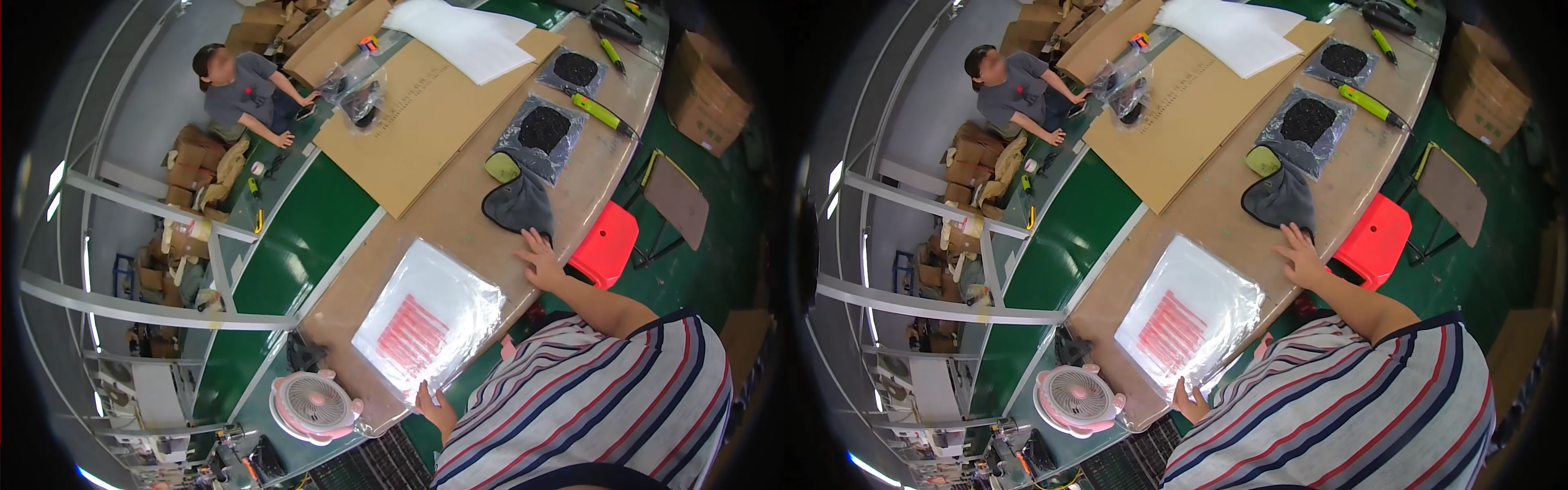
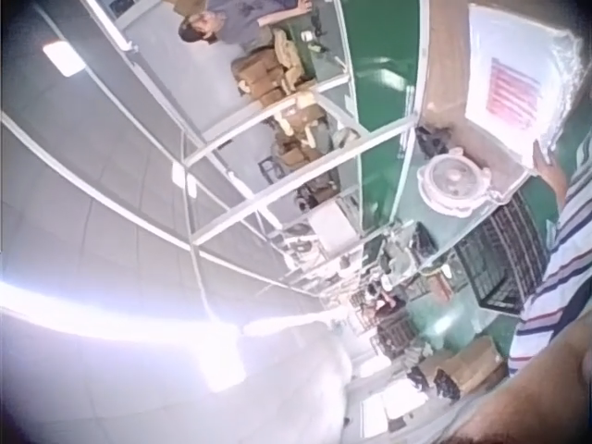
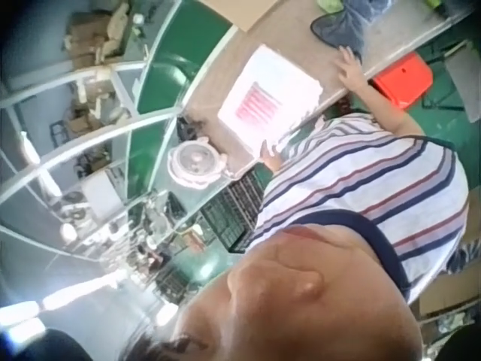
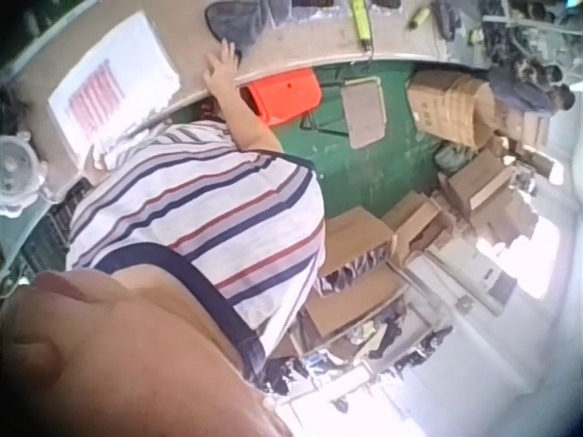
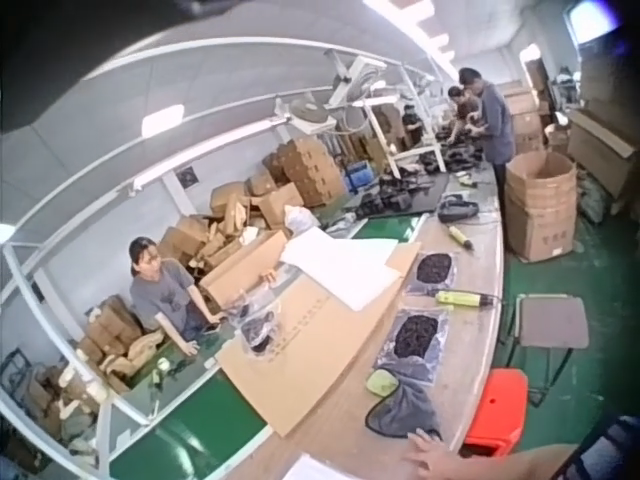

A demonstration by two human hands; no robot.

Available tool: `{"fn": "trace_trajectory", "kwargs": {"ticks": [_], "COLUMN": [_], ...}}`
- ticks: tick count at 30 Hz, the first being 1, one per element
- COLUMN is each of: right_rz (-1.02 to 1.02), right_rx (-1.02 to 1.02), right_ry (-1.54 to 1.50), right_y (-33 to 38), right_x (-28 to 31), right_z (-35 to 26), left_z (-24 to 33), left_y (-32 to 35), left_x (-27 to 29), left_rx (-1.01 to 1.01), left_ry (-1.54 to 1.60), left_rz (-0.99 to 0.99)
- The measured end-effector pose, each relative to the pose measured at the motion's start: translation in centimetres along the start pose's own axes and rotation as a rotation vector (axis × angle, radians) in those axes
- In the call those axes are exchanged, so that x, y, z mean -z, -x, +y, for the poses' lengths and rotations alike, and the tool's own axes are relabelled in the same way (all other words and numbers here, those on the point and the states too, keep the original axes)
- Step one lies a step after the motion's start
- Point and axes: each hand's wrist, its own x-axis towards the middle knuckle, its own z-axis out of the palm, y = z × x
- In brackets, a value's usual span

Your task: Cleaning bicycle seats with a cloth and packing them into individual plastic bags on a factory assembly line.

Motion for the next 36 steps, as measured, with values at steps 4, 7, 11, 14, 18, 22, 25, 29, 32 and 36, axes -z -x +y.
{"fn": "trace_trajectory", "kwargs": {"ticks": [4,7,11,14,18,22,25,29,32,36], "right_rz": [0.106,0.105,-0.058,-0.131,-0.216,-0.315,-0.412,-0.341,-0.306,-0.315], "right_rx": [-0.167,-0.172,0.035,0.101,0.168,0.231,0.294,0.380,0.390,0.397], "right_ry": [0.129,0.114,0.002,-0.016,-0.018,-0.034,-0.047,-0.114,-0.128,-0.118], "right_y": [-0.7,-1.6,-3.4,-5.6,-9.1,-12.3,-13.3,-12.1,-12.4,-12.7], "right_x": [0.3,0.1,-1.9,-2.8,-3.9,-5.3,-6.1,-5.6,-5.5,-5.7], "right_z": [-0.1,0.7,1.6,1.1,1.1,1.5,1.8,2.6,2.2,3.2], "left_z": [0.6,-0.4,-3.9,-5.1,-3.0,2.8,4.7,5.0,4.9,4.9], "left_y": [0.2,-0.3,-0.4,-0.2,-1.4,-4.5,-6.0,-6.2,-6.0,-6.9], "left_x": [-0.3,-0.6,-1.7,-3.2,-4.5,-5.4,-6.5,-8.7,-8.8,-9.0], "left_rx": [-0.070,-0.219,-0.257,-0.339,-0.329,-0.152,0.001,0.325,0.366,0.330], "left_ry": [-0.005,-0.041,-0.009,-0.072,-0.184,-0.217,-0.188,-0.383,-0.365,-0.378], "left_rz": [-0.040,-0.076,-0.060,0.036,0.012,0.049,0.010,-0.189,-0.226,-0.219]}}
